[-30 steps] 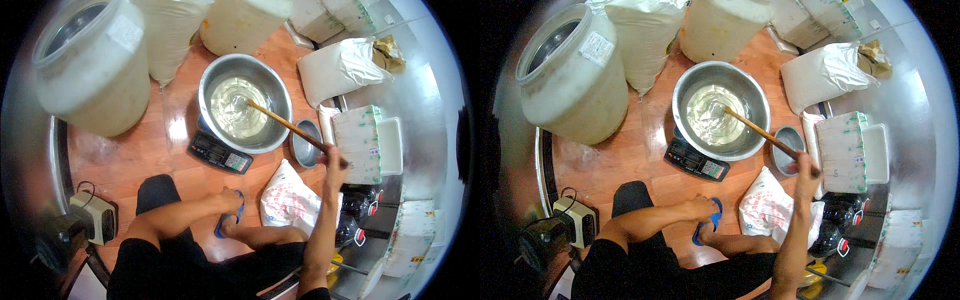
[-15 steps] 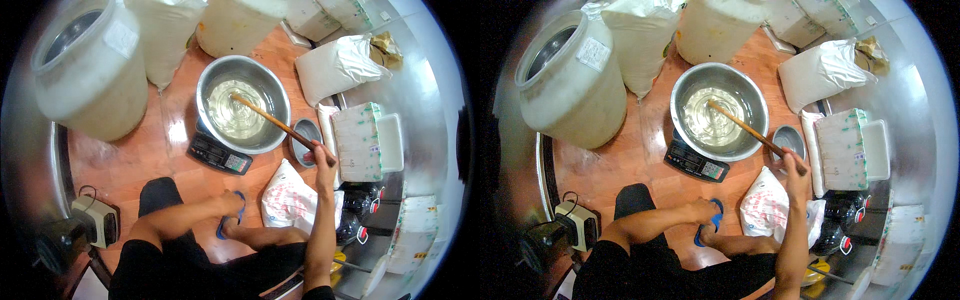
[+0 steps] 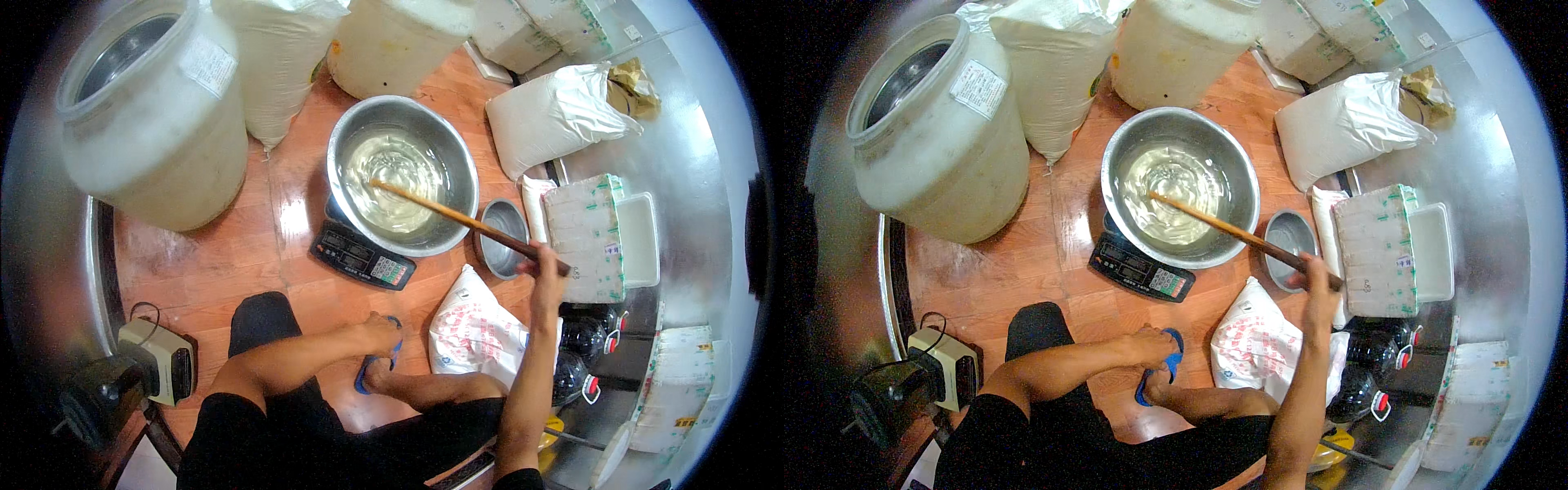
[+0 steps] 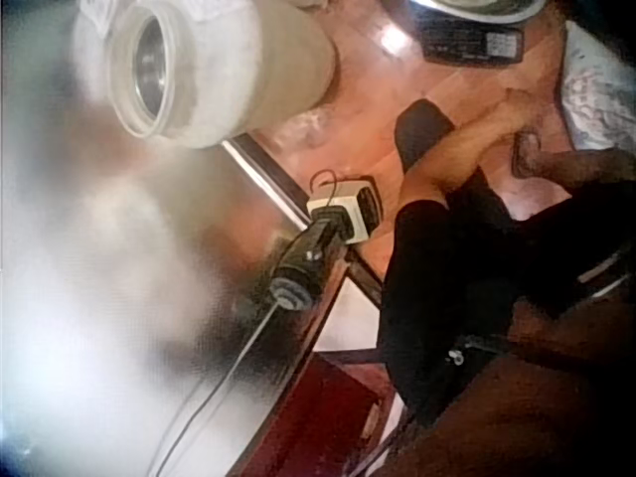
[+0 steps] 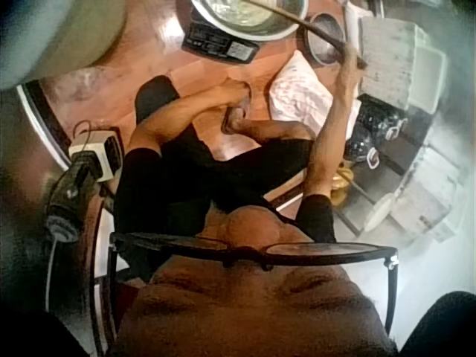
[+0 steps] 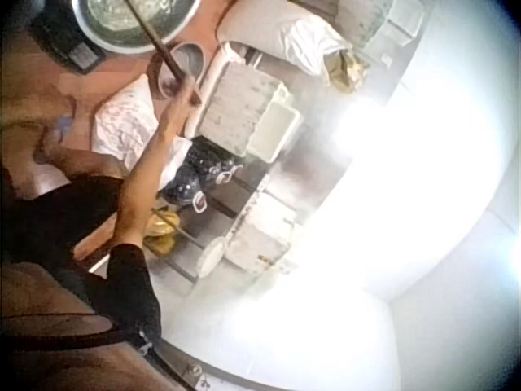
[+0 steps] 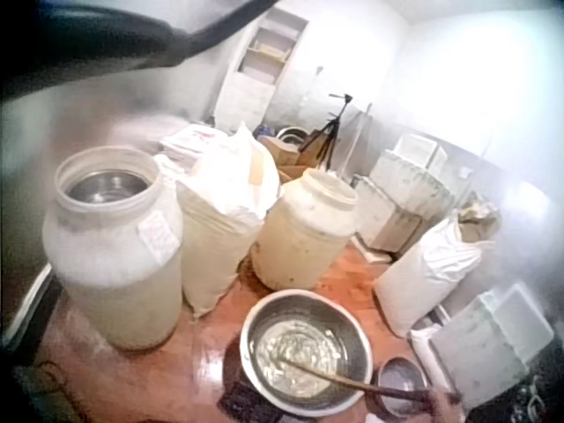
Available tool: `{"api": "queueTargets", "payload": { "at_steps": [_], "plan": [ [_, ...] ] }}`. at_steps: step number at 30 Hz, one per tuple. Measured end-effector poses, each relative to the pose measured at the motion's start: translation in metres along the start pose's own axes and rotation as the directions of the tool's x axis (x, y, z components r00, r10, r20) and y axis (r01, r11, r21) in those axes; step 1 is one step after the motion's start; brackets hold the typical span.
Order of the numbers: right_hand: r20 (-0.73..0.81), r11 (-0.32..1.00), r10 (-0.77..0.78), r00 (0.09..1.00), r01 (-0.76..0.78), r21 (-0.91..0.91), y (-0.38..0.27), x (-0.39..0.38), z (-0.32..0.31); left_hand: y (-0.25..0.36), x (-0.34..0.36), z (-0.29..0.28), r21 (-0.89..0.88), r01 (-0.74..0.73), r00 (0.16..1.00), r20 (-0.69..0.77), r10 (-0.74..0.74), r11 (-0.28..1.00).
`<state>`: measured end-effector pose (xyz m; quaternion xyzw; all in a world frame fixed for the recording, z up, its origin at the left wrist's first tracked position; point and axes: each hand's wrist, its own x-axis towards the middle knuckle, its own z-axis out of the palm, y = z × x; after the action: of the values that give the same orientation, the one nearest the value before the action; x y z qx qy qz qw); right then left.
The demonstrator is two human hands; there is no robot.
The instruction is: The person pours a clear liquid from a small metal bowl into a larger metal bowl placed on a digital scale. They then use a long wooden stick to stir the liquid in the large bowl repeatedly.
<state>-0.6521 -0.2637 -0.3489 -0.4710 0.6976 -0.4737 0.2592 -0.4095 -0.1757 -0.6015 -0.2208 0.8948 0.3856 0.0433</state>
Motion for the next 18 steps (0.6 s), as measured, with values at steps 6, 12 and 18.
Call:
{"api": "queueTargets", "payload": {
  "at_steps": [6,12,18],
  "plan": [
    [-0.175,0.988,-0.134,0.975,0.118,-0.095,-0.009,0.002,-0.009,-0.007,0.002,0.002,0.027,0.025,0.999,0.039,-0.026,0.999],
    [0.219,0.994,0.021,0.976,-0.043,0.097,-0.001,-0.013,0.053,-0.002,-0.003,-0.005,0.056,-0.018,1.0,0.021,0.017,0.998],
    [-0.072,0.999,0.03,0.997,-0.031,-0.024,-0.009,-0.001,-0.03,0.002,-0.002,-0.009,0.05,0.018,0.999,0.049,-0.02,0.999]
  ]
}}
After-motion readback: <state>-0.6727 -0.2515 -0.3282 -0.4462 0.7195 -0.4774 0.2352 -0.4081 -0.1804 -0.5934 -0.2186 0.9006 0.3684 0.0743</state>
